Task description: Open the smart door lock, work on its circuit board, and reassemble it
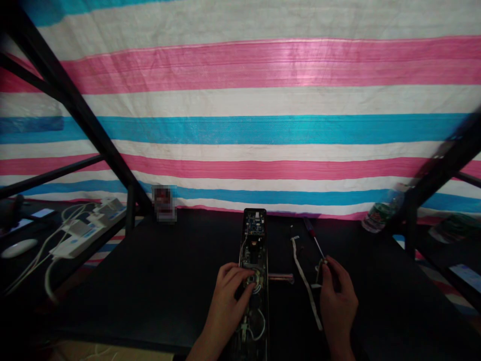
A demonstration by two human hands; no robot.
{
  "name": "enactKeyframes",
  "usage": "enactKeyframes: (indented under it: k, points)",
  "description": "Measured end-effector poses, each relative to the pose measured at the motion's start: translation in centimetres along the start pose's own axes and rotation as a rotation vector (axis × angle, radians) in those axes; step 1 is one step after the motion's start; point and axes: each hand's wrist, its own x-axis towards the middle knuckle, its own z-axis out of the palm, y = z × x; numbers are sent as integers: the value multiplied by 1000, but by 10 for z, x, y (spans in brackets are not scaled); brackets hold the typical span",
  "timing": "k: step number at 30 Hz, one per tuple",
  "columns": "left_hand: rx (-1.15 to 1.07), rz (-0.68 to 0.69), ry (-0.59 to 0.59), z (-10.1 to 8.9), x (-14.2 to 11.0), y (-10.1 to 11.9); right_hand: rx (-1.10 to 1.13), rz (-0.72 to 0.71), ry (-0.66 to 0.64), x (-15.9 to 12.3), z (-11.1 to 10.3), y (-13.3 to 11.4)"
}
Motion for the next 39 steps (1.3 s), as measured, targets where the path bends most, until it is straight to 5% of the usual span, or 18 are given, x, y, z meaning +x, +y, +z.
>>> enactKeyframes:
  k: [4, 9, 19, 28, 39]
  points:
    - [17, 57, -28, -4, -2, -2, 56, -89, -15, -7, -4, -44]
    - [71, 90, -9, -5, -4, -3, 184, -200, -200, -25, 6, -75]
    - [130, 52, 35, -1, -8, 2, 327, -245, -484, -65, 42, -79]
    - [260, 132, 29, -15, 7, 4, 330, -162, -413, -70, 38, -78]
    - [195, 64, 5, -4, 5, -8, 304, -154, -419, -69, 33, -75]
